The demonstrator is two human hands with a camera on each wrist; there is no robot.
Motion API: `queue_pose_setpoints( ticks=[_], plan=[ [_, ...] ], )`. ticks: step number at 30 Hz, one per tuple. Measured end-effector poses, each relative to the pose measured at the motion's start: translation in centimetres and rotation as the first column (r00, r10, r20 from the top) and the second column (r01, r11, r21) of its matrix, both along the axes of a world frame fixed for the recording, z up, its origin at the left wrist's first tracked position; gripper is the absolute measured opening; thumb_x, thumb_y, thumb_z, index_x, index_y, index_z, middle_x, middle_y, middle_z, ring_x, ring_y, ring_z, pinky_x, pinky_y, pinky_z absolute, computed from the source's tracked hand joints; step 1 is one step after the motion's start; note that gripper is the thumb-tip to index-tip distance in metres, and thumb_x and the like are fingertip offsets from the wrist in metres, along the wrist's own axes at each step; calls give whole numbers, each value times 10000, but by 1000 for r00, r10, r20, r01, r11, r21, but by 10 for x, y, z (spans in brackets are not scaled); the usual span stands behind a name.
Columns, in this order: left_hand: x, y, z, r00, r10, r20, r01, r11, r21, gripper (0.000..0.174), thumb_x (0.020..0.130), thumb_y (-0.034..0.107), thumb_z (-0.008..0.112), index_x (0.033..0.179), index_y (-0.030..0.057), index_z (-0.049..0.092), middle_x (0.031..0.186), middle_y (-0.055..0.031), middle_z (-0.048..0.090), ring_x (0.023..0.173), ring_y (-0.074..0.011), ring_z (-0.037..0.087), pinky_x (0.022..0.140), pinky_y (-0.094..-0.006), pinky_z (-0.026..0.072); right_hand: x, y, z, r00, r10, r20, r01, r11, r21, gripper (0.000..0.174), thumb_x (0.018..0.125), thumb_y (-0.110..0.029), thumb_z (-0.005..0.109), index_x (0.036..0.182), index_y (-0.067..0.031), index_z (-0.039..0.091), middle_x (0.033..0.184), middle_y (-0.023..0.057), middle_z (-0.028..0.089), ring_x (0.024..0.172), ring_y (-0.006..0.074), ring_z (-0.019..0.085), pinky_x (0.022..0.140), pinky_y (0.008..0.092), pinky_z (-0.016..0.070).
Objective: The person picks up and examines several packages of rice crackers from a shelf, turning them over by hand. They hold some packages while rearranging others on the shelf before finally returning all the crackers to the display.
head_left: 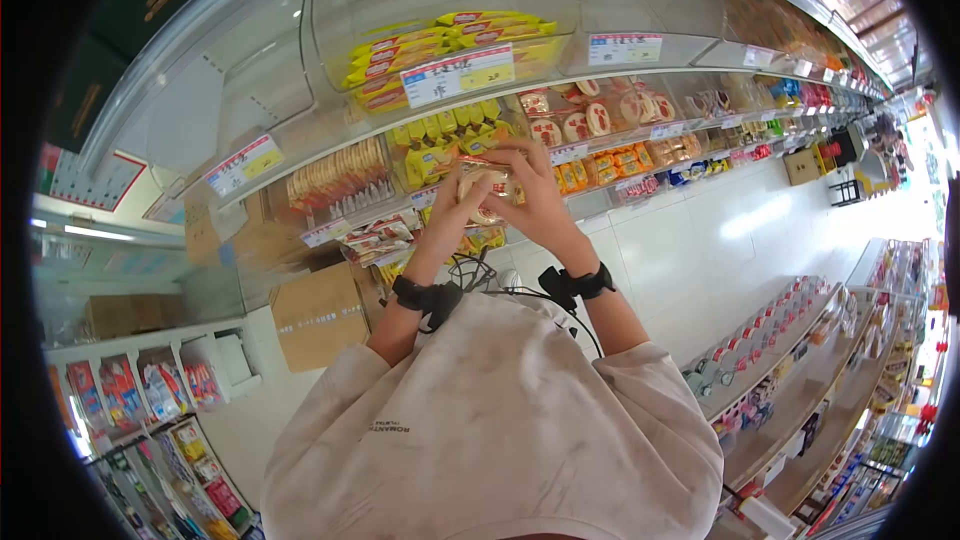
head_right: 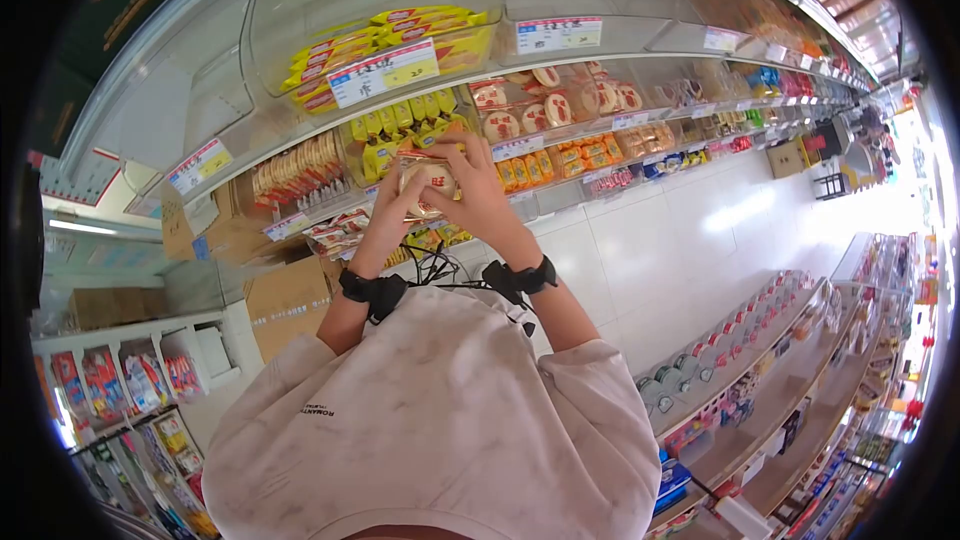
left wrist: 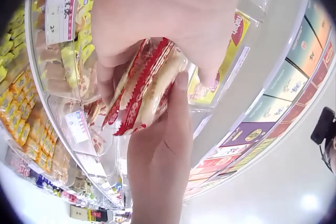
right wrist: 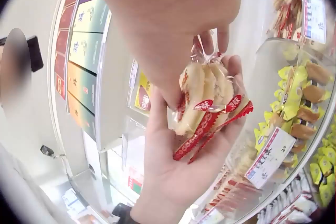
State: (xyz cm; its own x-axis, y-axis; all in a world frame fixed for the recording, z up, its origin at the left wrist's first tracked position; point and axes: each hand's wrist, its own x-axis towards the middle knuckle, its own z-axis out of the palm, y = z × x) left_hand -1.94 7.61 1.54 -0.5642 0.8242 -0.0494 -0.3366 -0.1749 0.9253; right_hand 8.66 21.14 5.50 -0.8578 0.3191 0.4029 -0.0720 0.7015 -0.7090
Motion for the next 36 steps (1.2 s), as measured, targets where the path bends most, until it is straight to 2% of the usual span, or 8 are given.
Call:
queue_pose_setpoints(
  ticks=[2, 8, 11, 17, 24, 27, 31, 36],
  plan=[
    [0, 3, -6, 1000, -14, -25, 14, 1000, 13, 457, 1031, 269, 604, 1382, 10, 467, 1228, -69, 616, 1090, -123, 619, 884, -276, 535, 3, -3, 4, 997, -47, -63, 55, 990, 130, 495, 834, -130, 774, 1274, -23, 574, 1348, 181, 514, 1310, 360, 471, 1061, 396, 419],
    [-2, 2, -5, 996, -86, -38, 84, 994, -64, 458, 1010, 257, 644, 1357, 4, 484, 1215, -74, 625, 1070, -113, 619, 878, -263, 527, 23, 1, -2, 994, -49, -94, -40, 654, -756, 381, 1001, -158, 631, 1342, 3, 573, 1326, 129, 584, 1239, 217, 545, 1054, 354, 434],
    [-2, -1, -6, 985, -128, -115, 113, 986, -125, 438, 1009, 251, 642, 1338, 3, 492, 1207, -79, 628, 1061, -118, 623, 876, -265, 528, 32, 22, -18, 983, 78, 167, 63, 710, -701, 331, 1010, -178, 636, 1261, 37, 615, 1222, 94, 646, 1138, 152, 596, 988, 322, 482],
    [5, -4, 2, 980, -160, -115, 138, 974, -178, 444, 974, 231, 686, 1320, 17, 507, 1193, -74, 635, 1056, -126, 626, 879, -278, 531, 30, 16, -31, 998, -67, 1, 49, 715, -698, 187, 930, -125, 728, 1028, 33, 702, 1002, 76, 700, 887, 122, 668, 784, 261, 545],
    [-3, -18, -7, 982, -185, 38, 188, 975, -121, 502, 897, 129, 768, 1326, 23, 529, 1215, -63, 649, 1075, -138, 638, 899, -293, 543, 18, 18, -22, 997, -36, -65, 8, 924, -382, 148, 899, -119, 748, 948, 19, 726, 843, 95, 699, 757, 147, 667, 691, 278, 524],
    [-1, -20, -14, 995, -86, 57, 90, 994, -65, 516, 909, 82, 742, 1357, 3, 500, 1248, -84, 648, 1098, -155, 647, 898, -307, 565, 1, 69, -48, 932, -337, -136, 257, 877, -407, 151, 911, -128, 719, 939, 20, 718, 849, 127, 712, 765, 169, 677, 685, 310, 526],
    [0, -25, -10, 989, 95, 116, -100, 994, 40, 503, 922, 38, 708, 1374, -2, 490, 1249, -103, 647, 1079, -168, 663, 892, -315, 582, -21, 171, -72, 789, -610, 76, 597, 789, 144, 184, 908, -174, 652, 889, -1, 710, 939, 184, 738, 858, 335, 726, 718, 405, 570],
    [-9, -34, -9, 969, 232, 85, -233, 973, -1, 538, 921, 40, 708, 1412, 21, 490, 1262, -95, 642, 1072, -167, 665, 873, -305, 576, -34, 208, -114, 604, -685, 407, 499, 724, 477, 171, 867, -182, 659, 930, -37, 724, 965, 191, 739, 904, 365, 723, 761, 450, 591]
  ],
)
